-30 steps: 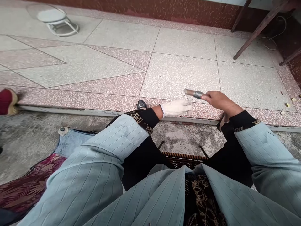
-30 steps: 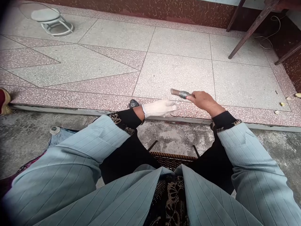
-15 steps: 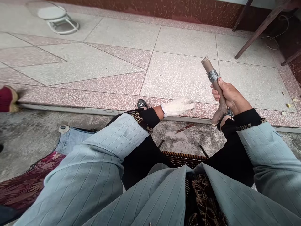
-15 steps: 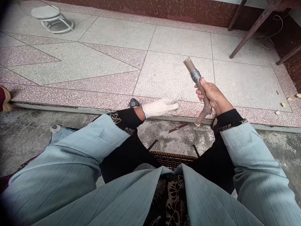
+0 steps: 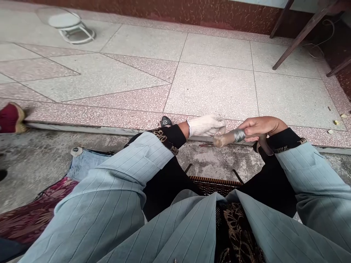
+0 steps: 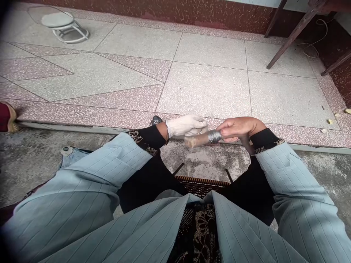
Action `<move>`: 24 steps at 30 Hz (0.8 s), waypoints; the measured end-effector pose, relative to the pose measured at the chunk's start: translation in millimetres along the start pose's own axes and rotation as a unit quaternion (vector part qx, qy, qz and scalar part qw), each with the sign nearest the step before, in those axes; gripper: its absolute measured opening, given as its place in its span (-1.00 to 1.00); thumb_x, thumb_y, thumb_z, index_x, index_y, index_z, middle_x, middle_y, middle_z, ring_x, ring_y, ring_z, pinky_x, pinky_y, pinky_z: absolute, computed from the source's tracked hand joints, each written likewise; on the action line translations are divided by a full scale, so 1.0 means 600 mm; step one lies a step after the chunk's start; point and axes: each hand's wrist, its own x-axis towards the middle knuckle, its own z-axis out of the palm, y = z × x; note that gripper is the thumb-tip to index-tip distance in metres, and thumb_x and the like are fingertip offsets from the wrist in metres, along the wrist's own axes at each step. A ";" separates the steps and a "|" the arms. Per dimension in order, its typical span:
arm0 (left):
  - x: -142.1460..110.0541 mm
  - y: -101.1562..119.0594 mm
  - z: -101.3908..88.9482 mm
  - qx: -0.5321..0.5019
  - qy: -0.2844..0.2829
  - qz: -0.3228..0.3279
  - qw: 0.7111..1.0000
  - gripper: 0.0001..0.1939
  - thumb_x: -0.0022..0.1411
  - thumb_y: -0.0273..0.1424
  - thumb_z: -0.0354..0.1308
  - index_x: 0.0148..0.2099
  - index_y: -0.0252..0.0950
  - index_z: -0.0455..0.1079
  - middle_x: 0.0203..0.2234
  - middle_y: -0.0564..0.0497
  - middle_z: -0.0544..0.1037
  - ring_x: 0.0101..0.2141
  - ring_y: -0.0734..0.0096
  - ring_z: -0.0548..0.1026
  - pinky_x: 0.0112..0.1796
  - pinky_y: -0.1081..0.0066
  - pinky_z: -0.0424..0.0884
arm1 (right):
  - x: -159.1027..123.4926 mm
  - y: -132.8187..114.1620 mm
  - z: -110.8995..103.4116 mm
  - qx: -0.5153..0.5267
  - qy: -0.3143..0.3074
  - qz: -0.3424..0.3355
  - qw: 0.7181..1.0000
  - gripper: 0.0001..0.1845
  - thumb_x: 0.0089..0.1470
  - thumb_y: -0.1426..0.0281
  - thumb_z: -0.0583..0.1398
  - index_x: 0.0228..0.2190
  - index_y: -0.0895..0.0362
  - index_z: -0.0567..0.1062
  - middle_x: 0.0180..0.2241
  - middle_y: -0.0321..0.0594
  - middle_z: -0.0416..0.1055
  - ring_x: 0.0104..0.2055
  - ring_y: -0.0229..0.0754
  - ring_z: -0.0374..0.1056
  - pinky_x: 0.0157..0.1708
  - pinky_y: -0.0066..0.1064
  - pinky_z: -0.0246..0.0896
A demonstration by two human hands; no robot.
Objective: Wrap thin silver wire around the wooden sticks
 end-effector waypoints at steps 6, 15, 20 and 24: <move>0.001 0.014 0.013 0.043 0.020 -0.026 0.999 -0.71 0.27 -0.29 0.11 -0.46 -0.33 0.35 -0.67 0.11 0.24 -0.65 0.60 0.10 -0.61 0.52 0.01 | 0.022 0.000 -0.003 -0.152 -0.015 0.186 0.971 -0.49 0.21 -0.04 0.12 -0.45 0.17 0.37 -0.63 -0.40 0.16 -0.61 -0.37 0.04 -0.54 -0.45 0.00; -0.002 0.014 0.017 0.160 0.052 -0.005 0.986 -0.74 0.31 -0.29 0.03 -0.38 -0.32 0.35 -0.61 0.09 0.30 -0.60 0.55 0.21 -0.55 0.50 0.13 | 0.048 0.006 -0.019 -0.364 0.381 0.267 0.807 -0.54 0.22 0.01 0.09 -0.31 0.17 0.49 -0.38 -0.06 0.40 -0.41 -0.15 0.26 -0.45 -0.34 0.05; 0.009 -0.006 0.007 0.158 0.062 0.040 0.985 -0.66 0.39 -0.16 -0.11 -0.26 -0.30 0.33 -0.60 0.13 0.23 -0.63 0.57 0.16 -0.61 0.53 0.09 | 0.039 -0.002 -0.020 -0.061 0.494 0.090 0.863 -0.52 0.23 -0.04 0.08 -0.35 0.14 0.36 -0.57 -0.30 0.19 -0.61 -0.33 0.07 -0.60 -0.43 0.03; 0.005 0.001 0.012 0.127 0.090 0.079 0.985 -0.66 0.40 -0.15 -0.10 -0.24 -0.30 0.31 -0.59 0.14 0.21 -0.62 0.60 0.14 -0.60 0.55 0.07 | 0.028 -0.005 -0.023 0.065 0.499 0.000 0.864 -0.40 0.13 -0.19 0.09 -0.32 0.12 0.34 -0.60 -0.36 0.16 -0.67 -0.37 0.02 -0.69 -0.47 0.00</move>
